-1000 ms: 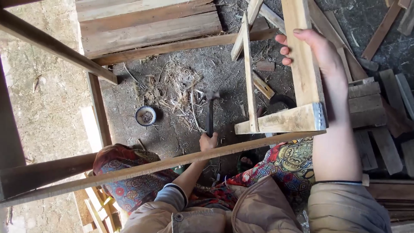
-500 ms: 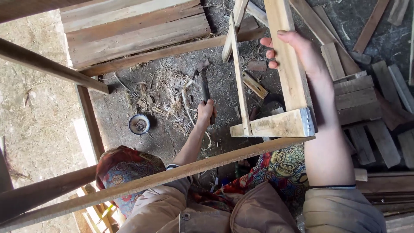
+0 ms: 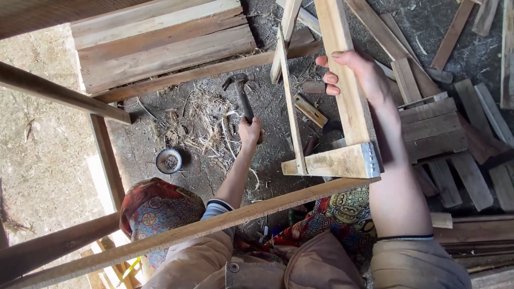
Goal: The person sits on the ground fitting a long wooden rail across a wooden frame, pressing it into place between the frame sides. They use a sanding block on a frame corner, reposition the rail, and pick up a hammer to tap parts of the frame while checking the fit.
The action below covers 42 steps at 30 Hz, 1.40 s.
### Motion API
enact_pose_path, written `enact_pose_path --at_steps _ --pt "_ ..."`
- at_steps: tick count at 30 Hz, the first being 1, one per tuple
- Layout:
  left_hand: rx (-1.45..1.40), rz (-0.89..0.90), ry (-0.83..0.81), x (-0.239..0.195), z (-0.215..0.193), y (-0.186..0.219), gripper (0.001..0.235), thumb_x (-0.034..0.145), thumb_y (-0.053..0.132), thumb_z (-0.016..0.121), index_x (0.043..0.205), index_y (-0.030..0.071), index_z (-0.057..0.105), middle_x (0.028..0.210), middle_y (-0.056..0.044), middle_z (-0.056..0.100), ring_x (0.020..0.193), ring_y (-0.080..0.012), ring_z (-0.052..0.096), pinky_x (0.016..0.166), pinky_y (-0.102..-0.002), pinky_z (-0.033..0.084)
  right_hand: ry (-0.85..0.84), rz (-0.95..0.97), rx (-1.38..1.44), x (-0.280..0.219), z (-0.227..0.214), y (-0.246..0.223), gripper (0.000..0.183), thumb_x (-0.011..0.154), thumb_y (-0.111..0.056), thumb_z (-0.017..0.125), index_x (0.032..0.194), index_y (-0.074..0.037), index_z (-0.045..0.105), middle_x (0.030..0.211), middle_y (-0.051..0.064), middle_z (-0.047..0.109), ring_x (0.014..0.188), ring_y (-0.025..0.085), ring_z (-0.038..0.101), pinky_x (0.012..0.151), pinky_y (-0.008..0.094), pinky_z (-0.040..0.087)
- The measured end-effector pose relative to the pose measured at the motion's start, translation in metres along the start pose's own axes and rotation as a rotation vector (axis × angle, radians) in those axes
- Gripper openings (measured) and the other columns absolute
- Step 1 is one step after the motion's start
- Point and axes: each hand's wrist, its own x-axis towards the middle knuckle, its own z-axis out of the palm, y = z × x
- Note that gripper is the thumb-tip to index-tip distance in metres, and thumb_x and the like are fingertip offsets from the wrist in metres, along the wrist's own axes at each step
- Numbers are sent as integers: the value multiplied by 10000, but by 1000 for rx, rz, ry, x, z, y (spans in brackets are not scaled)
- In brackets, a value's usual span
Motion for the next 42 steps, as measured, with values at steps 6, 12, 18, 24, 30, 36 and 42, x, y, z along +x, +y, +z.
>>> enact_pose_path --at_steps 6,12,18,24,30,36,42 --pt "158 70 153 14 18 -25 191 961 38 598 1126 -56 579 718 -94 646 458 -170 587 377 -299 498 -8 6 -12 0 -4 6 635 917 -225 484 1521 -75 358 1140 70 552 751 87 449 613 235 406" --pt "28 -3 304 2 34 -13 245 1014 103 537 1228 -5 486 865 -92 621 560 -156 609 480 -298 559 8 -2 21 -5 5 3 602 924 -197 487 1488 -26 365 1178 112 544 779 104 464 607 234 417" --pt "-30 -65 191 -8 52 -3 234 1032 54 505 1246 -24 453 943 -127 625 558 -150 612 521 -277 586 30 -31 38 -4 10 -2 532 920 -146 516 1446 -106 443 1110 89 601 718 99 497 555 229 434" --pt "-3 -109 -111 -23 48 13 249 1049 59 504 1274 -42 469 764 -100 587 475 -145 551 412 -293 508 -58 -38 17 -12 9 -6 596 966 -164 459 1553 -99 375 1152 77 597 751 95 500 603 233 445" --pt "-129 -51 169 -10 33 12 129 1022 28 484 1132 -32 451 815 -91 574 458 -139 536 388 -284 503 -43 -33 20 -7 9 -5 584 934 -152 452 1503 -59 361 1143 100 565 740 100 469 580 212 412" --pt "-145 -130 242 -14 39 6 206 1067 79 462 1253 -3 433 906 -96 590 560 -130 585 537 -272 572 -39 -47 9 -5 4 -2 557 929 -141 459 1484 -125 406 1109 88 599 728 103 487 568 234 424" --pt "-69 -140 -194 -20 44 9 276 1045 84 504 1297 -22 467 711 -59 551 474 -139 525 406 -294 473 -8 -31 33 -9 12 -9 551 940 -144 443 1476 -47 362 1175 87 564 765 87 472 587 208 420"
